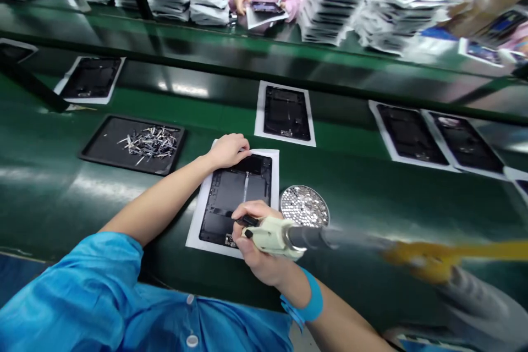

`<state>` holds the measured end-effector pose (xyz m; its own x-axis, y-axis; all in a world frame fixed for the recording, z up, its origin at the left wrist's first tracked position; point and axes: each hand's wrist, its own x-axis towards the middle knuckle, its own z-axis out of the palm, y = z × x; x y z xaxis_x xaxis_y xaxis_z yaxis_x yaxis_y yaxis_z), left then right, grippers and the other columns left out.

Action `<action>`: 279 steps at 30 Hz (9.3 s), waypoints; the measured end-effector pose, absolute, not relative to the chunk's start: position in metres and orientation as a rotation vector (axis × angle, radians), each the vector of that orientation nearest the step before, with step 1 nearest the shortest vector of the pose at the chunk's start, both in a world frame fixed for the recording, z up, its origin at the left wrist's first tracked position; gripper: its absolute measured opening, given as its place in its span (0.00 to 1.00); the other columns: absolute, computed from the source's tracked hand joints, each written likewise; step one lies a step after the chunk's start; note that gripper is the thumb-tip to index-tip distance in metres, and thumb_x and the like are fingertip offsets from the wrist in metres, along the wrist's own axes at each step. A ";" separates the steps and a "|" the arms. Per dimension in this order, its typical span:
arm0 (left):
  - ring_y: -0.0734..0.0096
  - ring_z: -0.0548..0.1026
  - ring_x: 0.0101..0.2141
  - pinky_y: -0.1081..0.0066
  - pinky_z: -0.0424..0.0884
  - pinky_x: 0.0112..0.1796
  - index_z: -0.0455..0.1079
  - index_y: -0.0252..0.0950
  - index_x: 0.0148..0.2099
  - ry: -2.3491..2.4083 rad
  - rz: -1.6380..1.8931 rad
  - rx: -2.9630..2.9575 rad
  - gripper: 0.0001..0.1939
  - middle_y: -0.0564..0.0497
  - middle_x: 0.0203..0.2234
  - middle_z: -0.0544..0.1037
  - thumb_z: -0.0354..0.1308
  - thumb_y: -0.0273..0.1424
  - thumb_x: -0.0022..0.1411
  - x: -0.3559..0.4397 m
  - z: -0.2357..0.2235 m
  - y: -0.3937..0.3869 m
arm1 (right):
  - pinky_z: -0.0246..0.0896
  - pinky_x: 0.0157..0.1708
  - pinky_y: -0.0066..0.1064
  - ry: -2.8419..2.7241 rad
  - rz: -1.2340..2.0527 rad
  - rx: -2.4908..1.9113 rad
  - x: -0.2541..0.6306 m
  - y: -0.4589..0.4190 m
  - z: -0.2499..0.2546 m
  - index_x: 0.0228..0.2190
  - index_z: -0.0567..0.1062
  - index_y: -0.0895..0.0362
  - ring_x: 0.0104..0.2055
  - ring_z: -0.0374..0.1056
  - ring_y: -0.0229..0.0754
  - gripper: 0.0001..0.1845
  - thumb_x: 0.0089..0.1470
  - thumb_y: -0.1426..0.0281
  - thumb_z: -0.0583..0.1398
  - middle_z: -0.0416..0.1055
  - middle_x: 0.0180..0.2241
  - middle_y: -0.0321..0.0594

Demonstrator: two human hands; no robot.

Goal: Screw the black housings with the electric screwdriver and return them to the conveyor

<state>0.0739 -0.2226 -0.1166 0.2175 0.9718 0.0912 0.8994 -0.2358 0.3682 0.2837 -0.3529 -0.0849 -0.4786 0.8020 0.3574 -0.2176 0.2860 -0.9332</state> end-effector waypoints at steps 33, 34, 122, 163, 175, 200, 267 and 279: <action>0.53 0.83 0.33 0.63 0.71 0.32 0.69 0.39 0.41 2.494 -0.100 1.641 0.12 0.40 0.34 0.83 0.44 0.32 0.73 0.084 -0.092 -0.405 | 0.72 0.19 0.31 -1.198 1.058 -0.693 0.303 -0.289 -0.079 0.43 0.74 0.53 0.21 0.70 0.35 0.15 0.54 0.67 0.68 0.73 0.35 0.36; 0.53 0.83 0.34 0.63 0.71 0.32 0.68 0.39 0.40 2.523 -0.054 1.631 0.13 0.40 0.35 0.83 0.43 0.32 0.73 0.082 -0.091 -0.404 | 0.72 0.20 0.31 -1.198 1.048 -0.699 0.304 -0.288 -0.080 0.43 0.74 0.53 0.21 0.70 0.35 0.15 0.54 0.67 0.68 0.73 0.35 0.36; 0.62 0.80 0.43 0.68 0.73 0.45 0.77 0.37 0.41 2.308 -0.037 1.936 0.12 0.45 0.40 0.83 0.52 0.30 0.67 -0.034 -0.032 -0.404 | 0.70 0.24 0.30 -1.249 0.858 -0.841 0.312 -0.268 -0.076 0.36 0.76 0.56 0.21 0.70 0.37 0.11 0.48 0.68 0.67 0.75 0.26 0.35; 0.61 0.82 0.40 0.71 0.73 0.44 0.81 0.38 0.44 2.520 -0.280 1.736 0.17 0.46 0.38 0.85 0.53 0.26 0.59 -0.130 -0.026 -0.384 | 0.71 0.25 0.34 -1.254 0.853 -0.906 0.315 -0.264 -0.084 0.36 0.78 0.54 0.21 0.70 0.41 0.12 0.49 0.66 0.68 0.75 0.24 0.35; 0.62 0.82 0.33 0.65 0.80 0.37 0.72 0.35 0.37 2.241 0.901 1.224 0.25 0.49 0.29 0.81 0.67 0.52 0.51 -0.157 -0.006 -0.422 | 0.70 0.28 0.33 -1.241 0.865 -0.891 0.314 -0.264 -0.082 0.35 0.78 0.54 0.23 0.70 0.40 0.11 0.47 0.66 0.68 0.75 0.24 0.34; 0.68 0.79 0.36 0.71 0.75 0.40 0.77 0.37 0.44 1.844 0.648 2.363 0.11 0.47 0.35 0.80 0.52 0.27 0.71 0.023 -0.108 -0.371 | 0.72 0.27 0.31 -1.261 0.848 -0.859 0.315 -0.263 -0.086 0.39 0.78 0.55 0.22 0.71 0.37 0.13 0.49 0.68 0.68 0.77 0.29 0.36; 0.72 0.74 0.28 0.73 0.69 0.34 0.78 0.36 0.36 1.514 0.716 2.069 0.10 0.52 0.27 0.77 0.56 0.32 0.68 0.011 -0.113 -0.328 | 0.67 0.17 0.28 -1.259 0.935 -0.693 0.260 -0.277 -0.060 0.41 0.72 0.52 0.20 0.69 0.34 0.11 0.57 0.66 0.65 0.74 0.34 0.35; 0.65 0.78 0.35 0.71 0.70 0.37 0.77 0.36 0.37 1.423 0.649 2.090 0.11 0.48 0.33 0.80 0.55 0.31 0.69 0.013 -0.117 -0.324 | 0.75 0.33 0.35 -1.515 1.086 -0.597 0.175 -0.294 -0.090 0.43 0.72 0.51 0.34 0.76 0.41 0.13 0.55 0.66 0.65 0.75 0.38 0.38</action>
